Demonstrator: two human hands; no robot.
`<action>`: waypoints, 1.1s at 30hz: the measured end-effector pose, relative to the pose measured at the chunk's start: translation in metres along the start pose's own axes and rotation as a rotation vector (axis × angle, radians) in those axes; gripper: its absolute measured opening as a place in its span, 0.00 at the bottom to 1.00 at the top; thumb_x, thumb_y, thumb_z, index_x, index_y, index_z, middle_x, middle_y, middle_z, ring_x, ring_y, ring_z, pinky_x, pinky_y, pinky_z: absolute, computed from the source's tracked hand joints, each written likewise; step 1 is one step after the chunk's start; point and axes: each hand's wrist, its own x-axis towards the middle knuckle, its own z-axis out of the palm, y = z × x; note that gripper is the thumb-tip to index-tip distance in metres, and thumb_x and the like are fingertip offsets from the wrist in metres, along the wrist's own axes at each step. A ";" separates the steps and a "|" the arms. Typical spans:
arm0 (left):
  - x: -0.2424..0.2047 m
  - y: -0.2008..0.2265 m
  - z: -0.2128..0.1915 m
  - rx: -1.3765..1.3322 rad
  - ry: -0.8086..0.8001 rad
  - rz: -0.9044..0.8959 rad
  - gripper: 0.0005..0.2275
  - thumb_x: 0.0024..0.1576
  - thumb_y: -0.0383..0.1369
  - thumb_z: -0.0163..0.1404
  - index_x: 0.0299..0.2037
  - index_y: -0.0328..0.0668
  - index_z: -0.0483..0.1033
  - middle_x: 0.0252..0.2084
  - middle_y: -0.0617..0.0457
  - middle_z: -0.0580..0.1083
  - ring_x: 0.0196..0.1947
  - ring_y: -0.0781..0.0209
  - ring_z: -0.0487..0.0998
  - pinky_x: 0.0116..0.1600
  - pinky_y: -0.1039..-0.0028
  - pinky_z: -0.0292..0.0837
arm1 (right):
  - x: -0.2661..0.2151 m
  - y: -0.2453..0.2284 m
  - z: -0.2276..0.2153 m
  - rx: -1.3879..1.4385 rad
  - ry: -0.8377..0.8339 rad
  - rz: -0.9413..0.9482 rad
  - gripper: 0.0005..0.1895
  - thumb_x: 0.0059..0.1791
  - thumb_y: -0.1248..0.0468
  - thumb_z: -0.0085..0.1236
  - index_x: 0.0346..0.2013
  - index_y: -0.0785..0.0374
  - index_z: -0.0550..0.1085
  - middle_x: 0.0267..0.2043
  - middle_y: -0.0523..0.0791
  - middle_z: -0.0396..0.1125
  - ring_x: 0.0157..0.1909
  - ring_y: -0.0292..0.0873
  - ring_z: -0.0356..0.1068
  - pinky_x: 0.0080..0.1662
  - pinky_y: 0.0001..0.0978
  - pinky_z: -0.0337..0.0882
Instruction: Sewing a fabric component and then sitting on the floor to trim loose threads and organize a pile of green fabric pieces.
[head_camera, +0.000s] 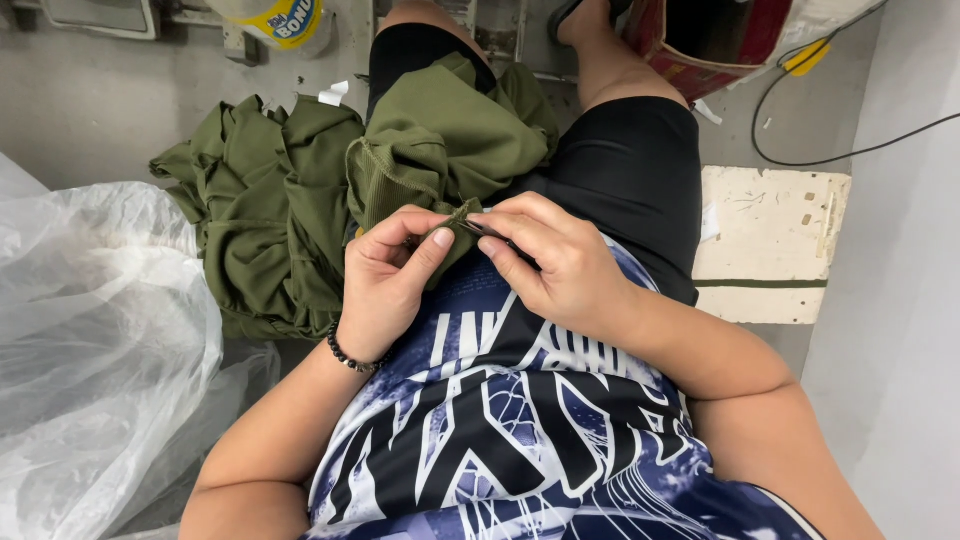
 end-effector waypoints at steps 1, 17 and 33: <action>0.000 -0.002 0.000 0.016 0.002 0.021 0.04 0.61 0.22 0.56 0.42 0.27 0.81 0.33 0.49 0.75 0.32 0.71 0.66 0.38 0.79 0.67 | 0.000 0.000 0.000 -0.004 0.002 0.000 0.08 0.54 0.72 0.56 0.46 0.74 0.78 0.40 0.51 0.73 0.38 0.50 0.77 0.38 0.35 0.78; 0.000 -0.013 0.001 0.093 0.005 0.113 0.03 0.60 0.22 0.56 0.41 0.27 0.81 0.33 0.47 0.76 0.32 0.68 0.70 0.39 0.76 0.69 | -0.001 0.002 0.005 -0.146 0.019 -0.056 0.06 0.54 0.71 0.56 0.43 0.71 0.78 0.38 0.49 0.73 0.31 0.46 0.75 0.31 0.32 0.77; 0.001 -0.013 0.001 0.016 -0.032 0.057 0.02 0.60 0.22 0.55 0.38 0.28 0.81 0.32 0.49 0.75 0.31 0.70 0.68 0.38 0.78 0.68 | -0.010 0.032 0.011 0.384 0.007 0.118 0.07 0.55 0.72 0.52 0.34 0.70 0.75 0.32 0.47 0.70 0.20 0.37 0.68 0.26 0.25 0.71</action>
